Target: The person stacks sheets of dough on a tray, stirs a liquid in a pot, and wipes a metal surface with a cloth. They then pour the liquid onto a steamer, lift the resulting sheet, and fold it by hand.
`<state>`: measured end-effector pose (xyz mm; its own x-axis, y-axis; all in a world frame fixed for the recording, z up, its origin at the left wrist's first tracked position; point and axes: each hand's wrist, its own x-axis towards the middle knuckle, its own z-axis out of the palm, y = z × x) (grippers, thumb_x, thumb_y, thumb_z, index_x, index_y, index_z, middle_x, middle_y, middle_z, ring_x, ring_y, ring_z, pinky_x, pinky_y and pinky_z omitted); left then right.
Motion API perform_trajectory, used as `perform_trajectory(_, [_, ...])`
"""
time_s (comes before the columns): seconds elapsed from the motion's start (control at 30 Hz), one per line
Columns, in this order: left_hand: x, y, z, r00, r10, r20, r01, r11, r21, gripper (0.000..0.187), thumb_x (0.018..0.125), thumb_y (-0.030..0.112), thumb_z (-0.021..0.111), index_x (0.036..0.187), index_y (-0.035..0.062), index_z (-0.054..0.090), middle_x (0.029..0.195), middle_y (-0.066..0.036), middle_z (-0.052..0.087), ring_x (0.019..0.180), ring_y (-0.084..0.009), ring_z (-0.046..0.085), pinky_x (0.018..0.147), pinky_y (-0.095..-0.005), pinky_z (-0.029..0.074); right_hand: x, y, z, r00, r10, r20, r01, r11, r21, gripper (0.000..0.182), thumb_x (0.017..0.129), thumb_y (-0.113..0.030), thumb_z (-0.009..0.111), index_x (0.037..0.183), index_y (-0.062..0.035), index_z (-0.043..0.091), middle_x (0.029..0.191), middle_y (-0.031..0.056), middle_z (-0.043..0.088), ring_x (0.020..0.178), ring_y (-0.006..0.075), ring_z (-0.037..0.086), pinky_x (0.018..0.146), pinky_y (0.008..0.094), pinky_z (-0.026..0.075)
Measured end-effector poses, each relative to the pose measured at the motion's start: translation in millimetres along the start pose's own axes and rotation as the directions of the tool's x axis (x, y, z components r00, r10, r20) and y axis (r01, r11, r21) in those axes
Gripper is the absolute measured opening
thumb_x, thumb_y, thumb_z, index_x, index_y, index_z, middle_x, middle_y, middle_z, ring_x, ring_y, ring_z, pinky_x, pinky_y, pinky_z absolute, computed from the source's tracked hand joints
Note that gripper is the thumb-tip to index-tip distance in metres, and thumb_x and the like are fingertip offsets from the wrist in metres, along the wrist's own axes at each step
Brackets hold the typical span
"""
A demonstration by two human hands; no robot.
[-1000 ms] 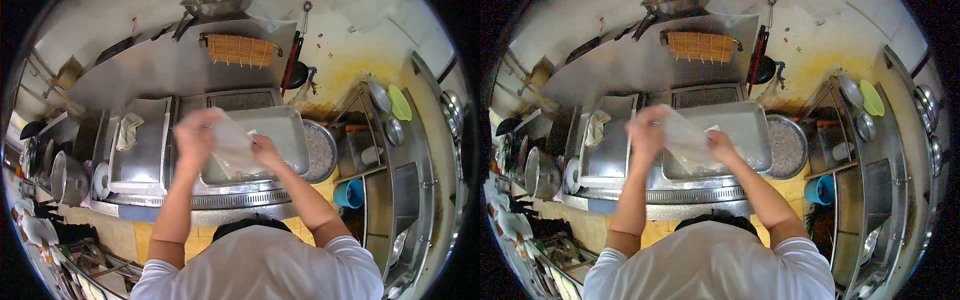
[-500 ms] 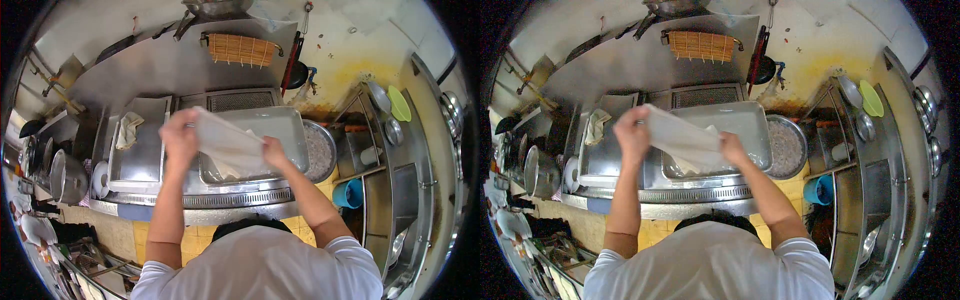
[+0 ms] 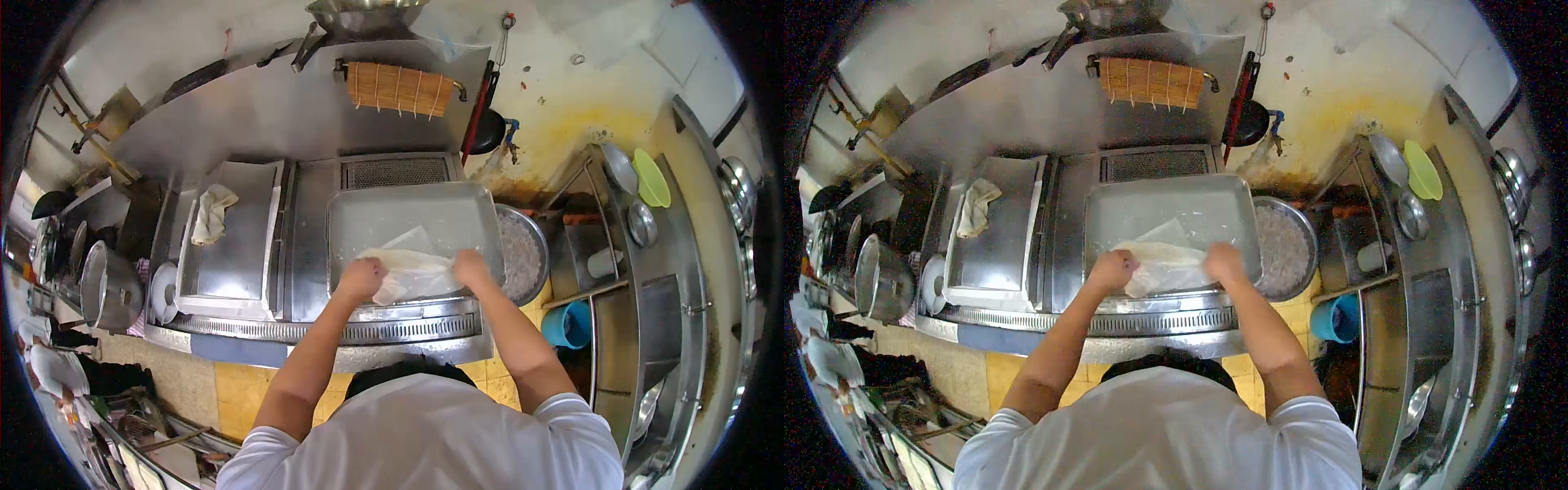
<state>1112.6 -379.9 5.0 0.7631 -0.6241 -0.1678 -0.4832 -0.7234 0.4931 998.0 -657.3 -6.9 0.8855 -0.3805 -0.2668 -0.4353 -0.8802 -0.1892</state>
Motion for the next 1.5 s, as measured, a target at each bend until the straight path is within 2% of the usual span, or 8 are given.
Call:
perform_trajectory(0.13, [1,87,-75,0.933,0.141,-0.332,-0.24,0.929,-0.28,0.021,0.09,0.013,0.063,0.108,0.0077,0.073,0.099,-0.019,0.073,0.094,-0.0422,0.069,0.082,-0.048,0.055,-19,-90,-86,0.93,-0.172,-0.325,0.368,0.431,0.824,0.021,0.09,-0.009,0.055,0.096,0.0016,0.072,0.092,0.0228,0.073,0.087,0.0276,0.071,0.081,0.0433,0.055])
perform_trajectory(0.5, [-25,53,-155,0.675,-0.034,-0.737,-0.328,0.881,-0.341,0.027,0.08,-0.006,0.063,0.103,0.0014,0.074,0.09,-0.011,0.076,0.082,-0.0183,0.072,0.077,-0.0318,0.056,-4,19,-35,0.99,-0.106,-0.096,0.139,0.882,0.451,0.027,0.082,-0.005,0.059,0.106,0.0022,0.07,0.092,0.0251,0.072,0.087,0.0367,0.07,0.08,0.0426,0.054])
perform_trajectory(0.67, [-33,113,-117,0.831,0.149,-0.536,-0.33,0.908,-0.258,0.038,0.075,-0.011,0.058,0.105,0.005,0.076,0.108,-0.016,0.076,0.098,-0.0269,0.075,0.085,-0.0371,0.058,-29,-104,-94,0.841,-0.223,-0.494,0.542,0.334,0.771,0.021,0.086,-0.01,0.061,0.102,0.0012,0.069,0.086,0.0232,0.069,0.09,0.0326,0.071,0.084,0.0393,0.055])
perform_trajectory(0.9, [-49,76,-206,0.757,-0.196,-0.623,-0.171,0.861,-0.479,0.037,0.072,-0.013,0.054,0.099,-0.0007,0.076,0.101,-0.015,0.077,0.094,-0.0254,0.074,0.087,-0.0349,0.057,0,2,-32,0.963,-0.126,-0.237,0.22,0.876,0.429,0.022,0.086,-0.009,0.059,0.102,0.0004,0.071,0.093,0.0234,0.072,0.094,0.034,0.071,0.084,0.0432,0.055])
perform_trajectory(1.13, [-27,113,-123,0.825,0.139,-0.548,-0.31,0.922,-0.233,0.028,0.079,0.004,0.065,0.102,0.0117,0.078,0.106,-0.012,0.077,0.097,-0.0284,0.075,0.087,-0.0371,0.059,-40,-117,-106,0.801,-0.292,-0.522,0.596,0.458,0.659,0.031,0.084,-0.012,0.063,0.112,-0.0011,0.069,0.103,0.024,0.071,0.102,0.0338,0.071,0.09,0.0412,0.054])
perform_trajectory(1.23, [-36,104,-165,0.689,0.197,-0.697,-0.456,0.866,-0.206,0.029,0.078,-0.006,0.063,0.102,0.0032,0.076,0.094,-0.012,0.078,0.089,-0.0219,0.075,0.08,-0.0333,0.059,-32,-111,-94,0.958,-0.272,-0.094,0.252,0.637,0.728,0.028,0.088,-0.012,0.061,0.113,-0.0019,0.069,0.105,0.0262,0.07,0.104,0.0382,0.069,0.09,0.0448,0.054])
perform_trajectory(1.33, [-46,67,-221,0.636,-0.16,-0.755,-0.254,0.88,-0.401,0.015,0.09,0.001,0.063,0.1,-0.0001,0.074,0.087,-0.009,0.075,0.083,-0.0133,0.067,0.074,-0.0302,0.054,2,-23,-30,0.956,-0.14,-0.258,0.247,0.86,0.448,0.024,0.089,-0.008,0.057,0.109,-0.0025,0.069,0.103,0.0279,0.069,0.1,0.0439,0.067,0.089,0.0507,0.053])
perform_trajectory(1.5, [-29,-11,-114,0.822,-0.129,-0.554,-0.046,0.956,-0.291,0.02,0.083,0.007,0.065,0.1,0.0051,0.076,0.097,-0.02,0.076,0.09,-0.0349,0.074,0.081,-0.0423,0.058,-12,27,2,0.821,-0.193,-0.538,0.314,0.939,0.143,0.017,0.084,-0.007,0.06,0.097,-0.0008,0.069,0.096,0.0234,0.07,0.093,0.0445,0.066,0.086,0.0515,0.054])
